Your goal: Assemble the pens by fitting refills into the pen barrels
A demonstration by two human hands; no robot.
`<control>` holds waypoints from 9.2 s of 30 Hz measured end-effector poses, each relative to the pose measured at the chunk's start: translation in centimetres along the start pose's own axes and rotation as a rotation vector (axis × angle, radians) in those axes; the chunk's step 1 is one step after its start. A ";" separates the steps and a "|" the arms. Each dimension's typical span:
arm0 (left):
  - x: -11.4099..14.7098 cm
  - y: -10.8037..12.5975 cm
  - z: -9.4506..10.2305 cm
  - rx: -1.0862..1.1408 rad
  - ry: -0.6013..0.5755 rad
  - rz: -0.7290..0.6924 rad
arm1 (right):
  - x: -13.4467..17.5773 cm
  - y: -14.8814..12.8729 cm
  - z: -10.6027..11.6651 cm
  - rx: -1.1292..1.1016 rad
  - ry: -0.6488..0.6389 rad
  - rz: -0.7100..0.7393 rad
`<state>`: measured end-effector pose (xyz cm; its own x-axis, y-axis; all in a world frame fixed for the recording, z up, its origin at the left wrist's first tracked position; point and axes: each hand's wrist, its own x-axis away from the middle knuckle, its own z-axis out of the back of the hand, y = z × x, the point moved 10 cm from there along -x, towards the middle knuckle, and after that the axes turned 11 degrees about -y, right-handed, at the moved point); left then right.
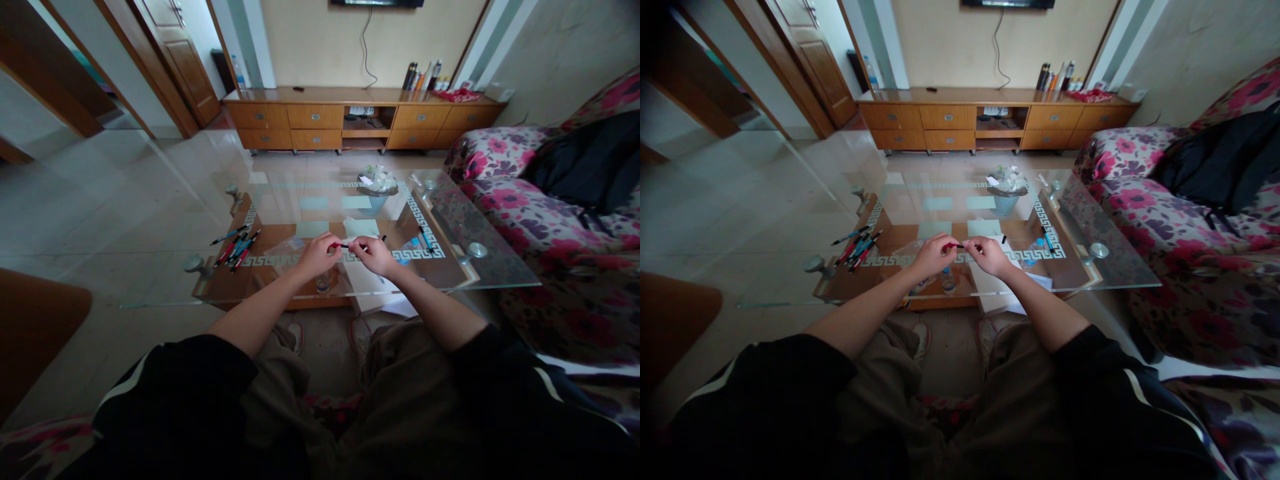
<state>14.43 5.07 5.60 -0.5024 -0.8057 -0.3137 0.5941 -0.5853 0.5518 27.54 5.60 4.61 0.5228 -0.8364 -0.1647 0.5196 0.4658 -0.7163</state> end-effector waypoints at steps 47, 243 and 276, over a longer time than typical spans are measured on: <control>0.3 -2.9 -1.2 0.237 -0.050 0.125 | 2.9 12.3 6.2 0.117 0.339 -0.414; 0.1 -1.7 -1.9 0.120 -0.149 0.017 | 0.7 6.5 1.6 -0.631 0.325 -0.271; 0.1 -1.3 -1.7 0.054 -0.155 -0.014 | 0.7 6.7 0.0 -0.760 0.222 -0.303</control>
<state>14.68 5.57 3.51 -0.6037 -0.7714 -0.2013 0.5536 -0.5874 0.5904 31.36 8.14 -0.26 0.2480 -0.9681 0.0351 -0.0218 -0.0418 -0.9989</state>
